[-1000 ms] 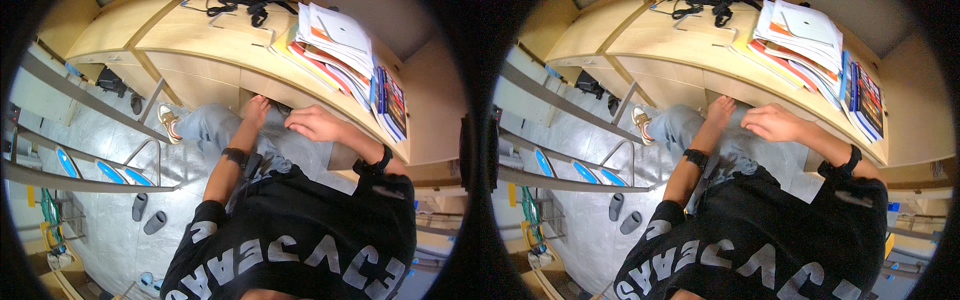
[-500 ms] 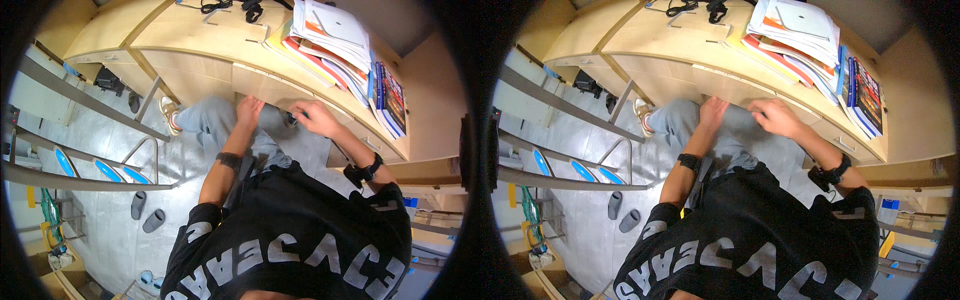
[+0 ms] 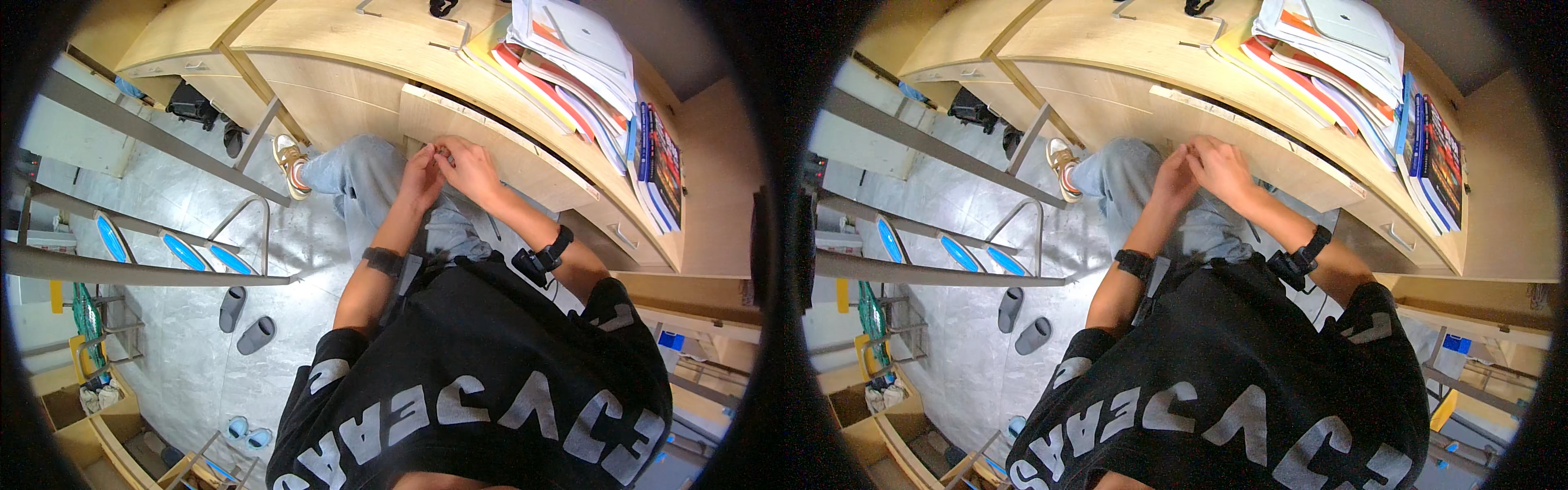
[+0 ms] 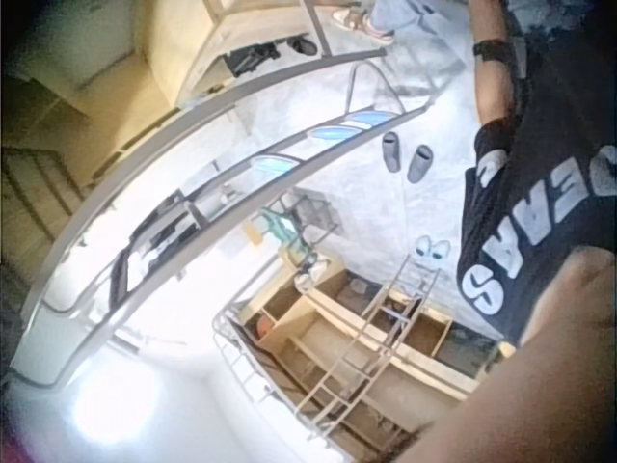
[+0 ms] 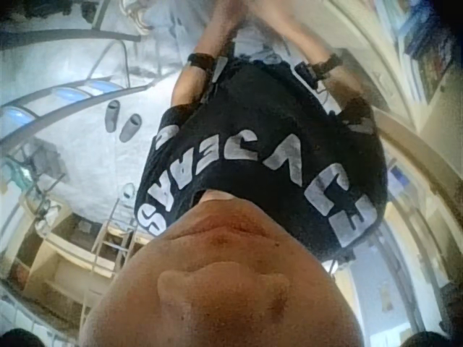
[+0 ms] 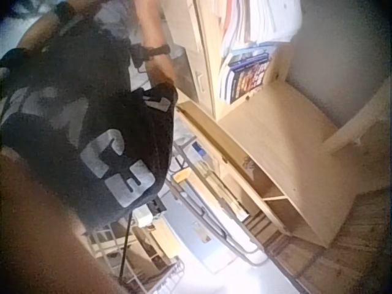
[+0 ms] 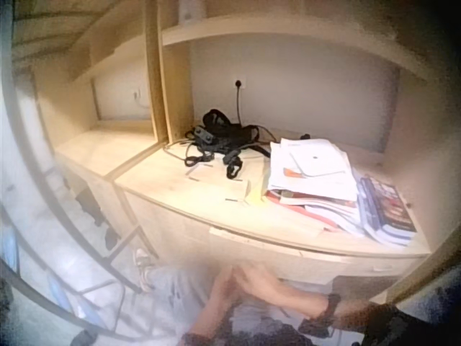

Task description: The person clears papers and items from a desk drawer, uses a screwdriver to tighten a screw on the drawer's front panel, and then closes the drawer.

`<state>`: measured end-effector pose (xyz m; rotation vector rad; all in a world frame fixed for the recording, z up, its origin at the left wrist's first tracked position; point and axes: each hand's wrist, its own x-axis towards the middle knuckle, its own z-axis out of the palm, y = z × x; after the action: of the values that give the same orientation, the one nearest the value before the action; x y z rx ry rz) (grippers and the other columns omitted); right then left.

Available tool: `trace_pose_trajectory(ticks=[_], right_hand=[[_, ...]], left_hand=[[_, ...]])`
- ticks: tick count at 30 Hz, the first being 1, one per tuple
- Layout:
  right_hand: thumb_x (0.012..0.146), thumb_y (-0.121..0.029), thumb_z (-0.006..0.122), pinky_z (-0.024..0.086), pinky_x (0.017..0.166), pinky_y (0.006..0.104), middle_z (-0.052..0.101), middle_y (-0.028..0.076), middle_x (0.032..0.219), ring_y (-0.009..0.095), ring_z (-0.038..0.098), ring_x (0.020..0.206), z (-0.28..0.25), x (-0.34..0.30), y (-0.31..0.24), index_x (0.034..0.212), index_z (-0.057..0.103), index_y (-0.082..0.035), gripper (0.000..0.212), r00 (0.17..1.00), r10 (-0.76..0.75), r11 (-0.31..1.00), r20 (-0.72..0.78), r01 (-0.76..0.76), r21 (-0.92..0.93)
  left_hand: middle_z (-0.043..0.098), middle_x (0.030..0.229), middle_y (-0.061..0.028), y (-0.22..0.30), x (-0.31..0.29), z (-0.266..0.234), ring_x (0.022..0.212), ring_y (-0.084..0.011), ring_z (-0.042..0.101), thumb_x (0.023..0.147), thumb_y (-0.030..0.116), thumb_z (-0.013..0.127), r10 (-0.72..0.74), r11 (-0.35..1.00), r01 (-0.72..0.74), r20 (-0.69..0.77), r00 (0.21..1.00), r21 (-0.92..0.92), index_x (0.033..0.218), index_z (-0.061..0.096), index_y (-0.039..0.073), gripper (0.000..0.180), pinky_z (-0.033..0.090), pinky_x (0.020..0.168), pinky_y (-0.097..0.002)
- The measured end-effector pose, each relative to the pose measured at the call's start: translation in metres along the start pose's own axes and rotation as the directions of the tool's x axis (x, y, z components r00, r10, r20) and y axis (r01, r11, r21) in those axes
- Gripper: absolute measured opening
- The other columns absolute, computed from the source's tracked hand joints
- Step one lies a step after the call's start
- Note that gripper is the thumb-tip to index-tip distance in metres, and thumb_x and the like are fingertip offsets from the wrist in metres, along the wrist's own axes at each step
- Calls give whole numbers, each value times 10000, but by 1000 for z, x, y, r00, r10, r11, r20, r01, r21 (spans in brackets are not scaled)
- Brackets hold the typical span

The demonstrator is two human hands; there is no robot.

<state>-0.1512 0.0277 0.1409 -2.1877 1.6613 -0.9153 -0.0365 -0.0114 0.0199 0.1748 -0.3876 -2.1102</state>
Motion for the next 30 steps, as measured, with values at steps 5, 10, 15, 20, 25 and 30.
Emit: trace_pose_trajectory(ticks=[5,10,15,20,25,30], right_hand=[[808,-98,627,532,665,387,654,154,839,329,656,741,3,6,2,906,653,-21,127,980,-162,985,-112,155,-68],[795,-80,641,523,626,360,643,150,790,304,651,683,-9,13,-12,885,657,-19,109,979,-155,988,-134,155,-5],[796,-91,666,501,582,339,650,122,759,257,641,639,-57,33,-36,877,680,-25,106,917,-164,981,-363,113,-160],[776,-80,670,502,614,365,645,125,756,296,633,652,-72,44,-22,858,696,-21,104,947,-124,941,-296,18,-337],[772,-76,672,502,622,368,647,130,762,301,637,666,-69,45,-23,840,705,-20,94,945,-126,949,-303,26,-314],[775,-76,672,502,621,364,645,128,752,292,636,663,-75,46,-24,837,709,-21,91,944,-120,964,-308,36,-265]], left_hand=[[597,1182,-59,-4,0,10,1119,-201,541,974,321,513,-8,1000,10,-68,998,20,1177,561,69,327,405,991,-376],[587,1189,-78,0,-2,23,1162,-228,510,982,343,478,41,999,-41,-44,998,1,1191,548,59,360,369,1026,-401],[589,1121,-80,9,-6,28,1135,-252,500,969,342,494,-54,990,29,-187,981,-137,1064,551,67,297,355,1026,-444],[556,1133,-101,13,-7,47,1162,-282,458,953,330,518,-38,999,27,-274,961,-45,920,538,81,252,347,1029,-454],[548,1116,-111,14,-12,45,1160,-289,455,945,291,512,-55,995,31,-275,960,-93,896,529,75,221,350,1036,-450],[569,1082,-116,6,-4,1,1117,-303,493,923,260,527,62,997,-54,-147,987,61,925,552,47,214,354,1046,-461]])
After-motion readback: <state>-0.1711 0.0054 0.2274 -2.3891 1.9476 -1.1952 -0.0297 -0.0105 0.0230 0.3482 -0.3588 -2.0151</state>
